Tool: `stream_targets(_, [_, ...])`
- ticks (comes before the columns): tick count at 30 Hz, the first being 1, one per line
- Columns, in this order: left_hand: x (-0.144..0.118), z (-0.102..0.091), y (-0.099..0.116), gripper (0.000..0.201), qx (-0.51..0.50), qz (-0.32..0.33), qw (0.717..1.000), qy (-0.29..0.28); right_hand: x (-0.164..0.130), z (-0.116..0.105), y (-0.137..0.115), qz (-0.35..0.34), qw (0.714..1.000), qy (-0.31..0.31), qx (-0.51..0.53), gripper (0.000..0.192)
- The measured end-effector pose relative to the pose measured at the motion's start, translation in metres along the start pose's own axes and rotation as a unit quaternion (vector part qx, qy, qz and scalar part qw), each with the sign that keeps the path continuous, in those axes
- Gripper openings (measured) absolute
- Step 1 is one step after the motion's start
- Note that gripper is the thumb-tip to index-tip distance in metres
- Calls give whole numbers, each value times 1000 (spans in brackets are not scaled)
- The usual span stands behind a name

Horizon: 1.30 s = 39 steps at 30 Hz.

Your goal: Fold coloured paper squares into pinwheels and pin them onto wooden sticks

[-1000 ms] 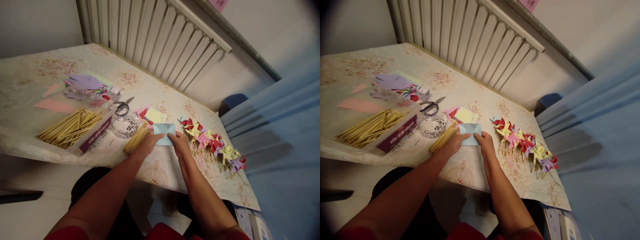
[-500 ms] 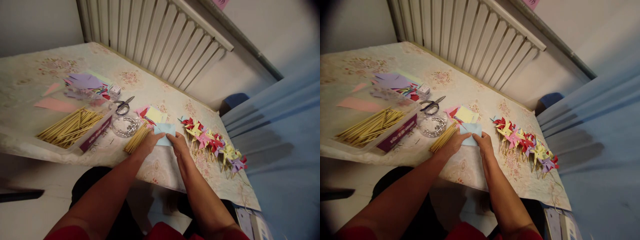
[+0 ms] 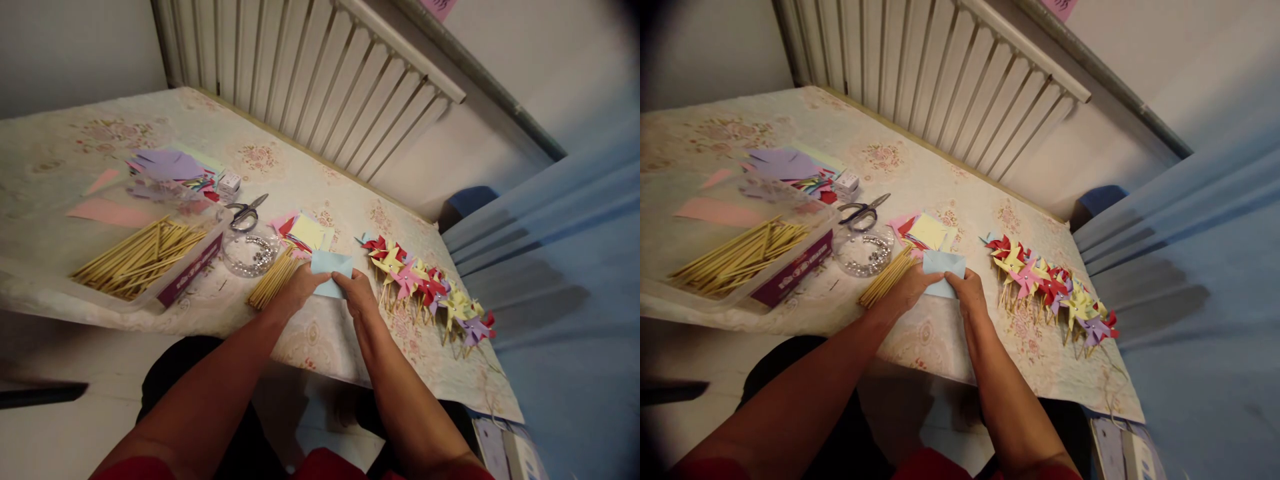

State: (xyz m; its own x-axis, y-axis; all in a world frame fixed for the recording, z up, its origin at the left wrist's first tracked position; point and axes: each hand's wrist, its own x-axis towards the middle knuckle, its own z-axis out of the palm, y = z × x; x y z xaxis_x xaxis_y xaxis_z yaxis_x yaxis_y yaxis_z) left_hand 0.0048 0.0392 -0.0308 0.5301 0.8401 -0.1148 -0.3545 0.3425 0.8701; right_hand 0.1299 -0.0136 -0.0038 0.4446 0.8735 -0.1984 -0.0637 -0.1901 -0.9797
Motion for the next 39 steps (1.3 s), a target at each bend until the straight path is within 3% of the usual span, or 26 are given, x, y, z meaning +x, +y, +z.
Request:
stream_targets(5, [4,-3,-7,48,42,-8,999,24,-2,1,-1,2,1000,10,1,31])
stream_targets(11, [7,-5,-15,50,17,-9,1000,3,-4,0,0,-2,1000,22,-8,28])
stream_targets(39, [1,0,-6,42,24,-19,1000,4,-4,-4,10,-10,1000,22,-8,30])
